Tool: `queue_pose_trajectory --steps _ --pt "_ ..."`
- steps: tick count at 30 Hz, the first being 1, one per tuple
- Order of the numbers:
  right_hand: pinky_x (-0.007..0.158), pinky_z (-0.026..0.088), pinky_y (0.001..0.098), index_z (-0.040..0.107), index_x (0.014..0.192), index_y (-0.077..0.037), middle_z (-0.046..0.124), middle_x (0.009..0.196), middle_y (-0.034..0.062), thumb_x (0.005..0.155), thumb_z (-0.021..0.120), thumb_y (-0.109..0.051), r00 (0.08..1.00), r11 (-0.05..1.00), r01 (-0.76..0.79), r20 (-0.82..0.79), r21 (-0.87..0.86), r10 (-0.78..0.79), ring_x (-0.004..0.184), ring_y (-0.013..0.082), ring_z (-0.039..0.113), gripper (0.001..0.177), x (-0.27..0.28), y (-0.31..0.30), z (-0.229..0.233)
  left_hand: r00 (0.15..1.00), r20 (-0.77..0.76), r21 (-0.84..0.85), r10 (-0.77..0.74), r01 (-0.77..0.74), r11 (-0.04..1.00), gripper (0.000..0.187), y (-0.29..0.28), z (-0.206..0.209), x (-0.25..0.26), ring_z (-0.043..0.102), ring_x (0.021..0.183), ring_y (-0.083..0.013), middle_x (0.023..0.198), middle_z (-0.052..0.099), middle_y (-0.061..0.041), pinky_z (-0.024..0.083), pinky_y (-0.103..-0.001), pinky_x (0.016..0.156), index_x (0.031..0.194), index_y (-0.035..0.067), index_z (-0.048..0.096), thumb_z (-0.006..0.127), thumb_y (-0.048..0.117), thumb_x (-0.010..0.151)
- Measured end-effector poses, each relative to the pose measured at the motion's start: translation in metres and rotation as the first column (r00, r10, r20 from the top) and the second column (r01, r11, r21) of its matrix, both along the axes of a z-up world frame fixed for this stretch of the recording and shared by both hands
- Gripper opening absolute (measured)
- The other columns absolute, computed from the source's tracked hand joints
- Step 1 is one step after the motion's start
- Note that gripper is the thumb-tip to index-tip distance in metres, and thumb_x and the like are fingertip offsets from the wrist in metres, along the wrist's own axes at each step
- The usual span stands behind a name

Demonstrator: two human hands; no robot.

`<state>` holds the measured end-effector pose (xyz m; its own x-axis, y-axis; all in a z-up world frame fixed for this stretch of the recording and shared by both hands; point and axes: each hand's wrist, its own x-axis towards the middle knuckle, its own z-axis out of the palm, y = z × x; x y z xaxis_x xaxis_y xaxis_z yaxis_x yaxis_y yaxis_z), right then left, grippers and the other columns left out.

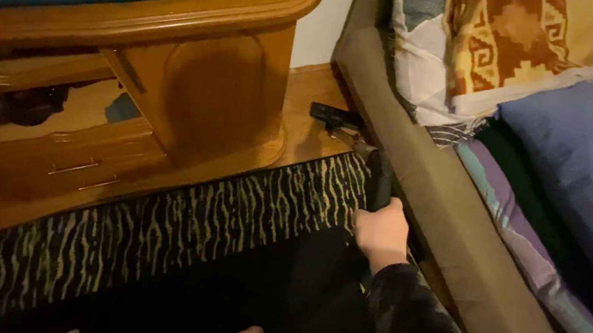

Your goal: Vacuuming a rug and the floor area under furniture in a bedroom

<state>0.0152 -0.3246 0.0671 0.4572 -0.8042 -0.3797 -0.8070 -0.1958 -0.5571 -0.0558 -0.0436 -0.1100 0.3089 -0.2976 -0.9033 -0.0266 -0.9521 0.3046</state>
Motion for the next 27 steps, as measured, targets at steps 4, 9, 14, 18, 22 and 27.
queue_pose_trajectory --steps 4,9,14,18,22,27 --pt "0.089 0.051 0.0484 0.054 0.127 -0.005 0.067 0.113 0.0187 0.078 0.06 -0.019 0.999 0.994 -0.017 -0.031 0.107 0.02 0.102 0.0399 0.064 0.052 0.02 -0.015 0.006 0.997 -0.025 0.07 0.079 -0.077 0.995 0.065 -0.016 0.113 0.037 0.059 0.127 -0.0169 0.138 0.057 0.001 0.049 -0.032 0.107 0.147 0.029 0.043 0.063 0.038 0.086" --pt "0.064 0.041 0.0455 0.045 0.099 -0.009 0.05 0.086 0.0129 0.085 0.061 -0.013 0.999 0.984 -0.05 -0.003 0.171 0.051 0.073 0.0284 0.049 0.021 0.055 -0.036 0.021 0.989 0.138 0.003 0.052 -0.053 0.999 0.041 -0.028 0.123 0.055 0.06 0.118 -0.0194 0.129 0.056 0.0 0.054 -0.036 0.096 0.135 0.023 0.045 0.064 0.03 0.099" --pt "0.064 0.045 0.0469 0.045 0.104 -0.009 0.05 0.087 0.0119 0.086 0.06 -0.014 0.98 0.975 -0.193 -0.03 0.106 0.197 0.073 0.0293 0.05 0.023 0.082 -0.063 0.028 0.989 0.148 -0.025 0.022 -0.018 1.0 0.038 -0.072 0.131 0.061 0.06 0.117 -0.025 0.127 0.056 -0.003 0.056 -0.042 0.093 0.129 0.021 0.048 0.064 0.034 0.097" --pt "0.093 0.051 0.048 0.056 0.11 -0.005 0.072 0.108 0.0217 0.074 0.063 -0.025 0.958 0.955 -0.288 -0.018 -0.062 0.288 0.103 0.0457 0.066 0.043 0.091 -0.085 -0.008 0.997 0.075 0.054 0.025 -0.029 0.998 0.051 -0.1 0.109 0.049 0.056 0.12 -0.023 0.126 0.054 -0.003 0.051 -0.039 0.099 0.131 0.023 0.046 0.067 0.043 0.089" --pt "0.083 0.051 0.0503 0.049 0.117 -0.004 0.066 0.103 0.0227 0.078 0.063 -0.021 0.959 0.958 -0.283 -0.019 0.047 0.284 0.094 0.0436 0.064 0.045 0.091 -0.07 -0.001 0.991 -0.115 0.026 0.074 -0.072 0.997 0.055 -0.103 0.069 0.032 0.059 0.1 -0.0187 0.113 0.053 -0.002 0.049 -0.035 0.082 0.121 0.021 0.049 0.065 0.062 0.088" --pt "0.089 0.052 0.0444 0.051 0.116 -0.006 0.07 0.112 0.0185 0.077 0.07 -0.027 0.944 0.943 -0.328 0.045 0.059 0.326 0.103 0.0384 0.067 0.048 0.105 -0.073 0.004 0.977 -0.176 0.01 0.119 -0.119 0.993 0.059 -0.113 0.055 0.036 0.058 0.114 -0.0196 0.121 0.054 -0.002 0.049 -0.034 0.095 0.125 0.02 0.05 0.067 0.061 0.086"
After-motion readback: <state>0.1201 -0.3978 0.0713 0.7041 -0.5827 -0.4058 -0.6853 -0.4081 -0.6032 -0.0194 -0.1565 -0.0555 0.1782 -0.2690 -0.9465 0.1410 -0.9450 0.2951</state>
